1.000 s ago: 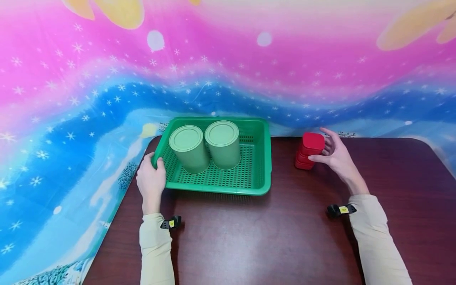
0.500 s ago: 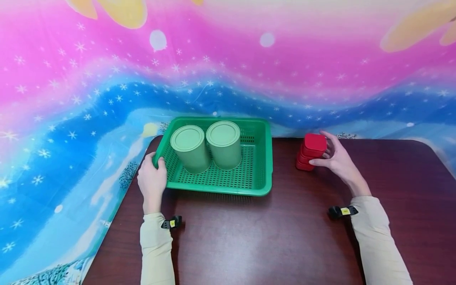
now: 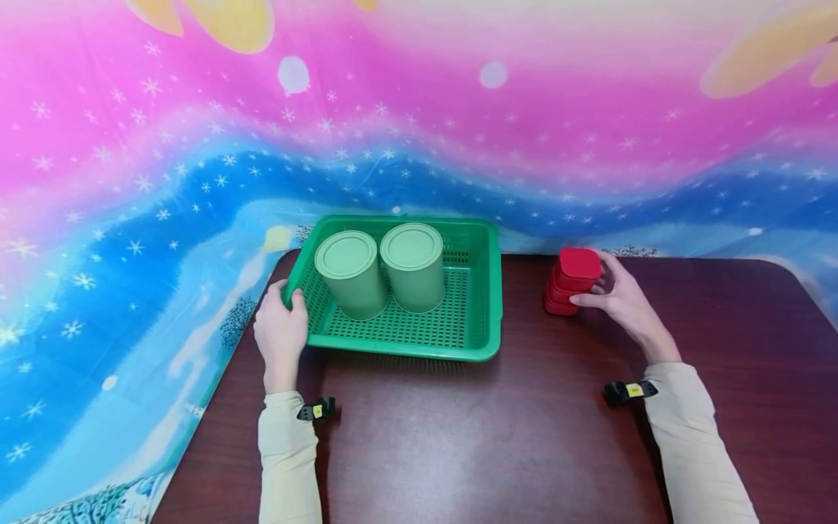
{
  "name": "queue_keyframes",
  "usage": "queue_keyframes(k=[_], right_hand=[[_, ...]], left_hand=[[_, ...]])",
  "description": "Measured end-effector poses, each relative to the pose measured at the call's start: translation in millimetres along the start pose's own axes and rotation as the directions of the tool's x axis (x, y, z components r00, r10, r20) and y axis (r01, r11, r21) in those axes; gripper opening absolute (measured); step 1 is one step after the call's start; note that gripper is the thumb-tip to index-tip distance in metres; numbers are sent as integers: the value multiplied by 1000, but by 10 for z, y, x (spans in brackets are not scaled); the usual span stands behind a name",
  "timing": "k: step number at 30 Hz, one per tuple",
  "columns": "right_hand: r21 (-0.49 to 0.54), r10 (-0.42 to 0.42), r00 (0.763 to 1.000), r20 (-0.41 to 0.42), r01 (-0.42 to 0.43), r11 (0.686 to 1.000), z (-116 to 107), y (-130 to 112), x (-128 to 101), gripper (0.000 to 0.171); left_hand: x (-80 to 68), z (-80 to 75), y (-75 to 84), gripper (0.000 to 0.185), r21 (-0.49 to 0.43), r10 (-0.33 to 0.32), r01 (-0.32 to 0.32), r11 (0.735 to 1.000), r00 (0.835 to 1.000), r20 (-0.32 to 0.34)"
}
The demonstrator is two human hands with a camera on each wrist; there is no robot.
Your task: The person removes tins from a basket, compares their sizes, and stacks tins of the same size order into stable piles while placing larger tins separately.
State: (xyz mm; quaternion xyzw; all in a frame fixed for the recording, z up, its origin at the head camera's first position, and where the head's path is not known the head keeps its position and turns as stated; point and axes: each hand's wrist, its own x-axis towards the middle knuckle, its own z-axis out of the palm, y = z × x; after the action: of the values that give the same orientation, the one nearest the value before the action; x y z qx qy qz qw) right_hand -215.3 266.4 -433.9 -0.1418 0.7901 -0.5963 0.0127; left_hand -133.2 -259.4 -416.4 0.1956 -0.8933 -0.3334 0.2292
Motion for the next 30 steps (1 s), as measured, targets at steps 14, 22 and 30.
queue_keyframes(k=[14, 22, 30], right_hand=[[-62, 44, 998, 33, -42, 997, -48, -5, -6, 86], [-136, 69, 994, 80, -57, 989, -278, -272, -75, 101], [-228, -5, 996, 90, 25, 973, -349, -733, -110, 107]], left_hand=[[-7, -16, 31, 45, -7, -3, 3, 1000, 1000, 0], [-8, -2, 17, 44, -10, 9, -9, 1000, 1000, -10], [-3, -2, -27, 44, -112, -23, 21, 993, 1000, -15]])
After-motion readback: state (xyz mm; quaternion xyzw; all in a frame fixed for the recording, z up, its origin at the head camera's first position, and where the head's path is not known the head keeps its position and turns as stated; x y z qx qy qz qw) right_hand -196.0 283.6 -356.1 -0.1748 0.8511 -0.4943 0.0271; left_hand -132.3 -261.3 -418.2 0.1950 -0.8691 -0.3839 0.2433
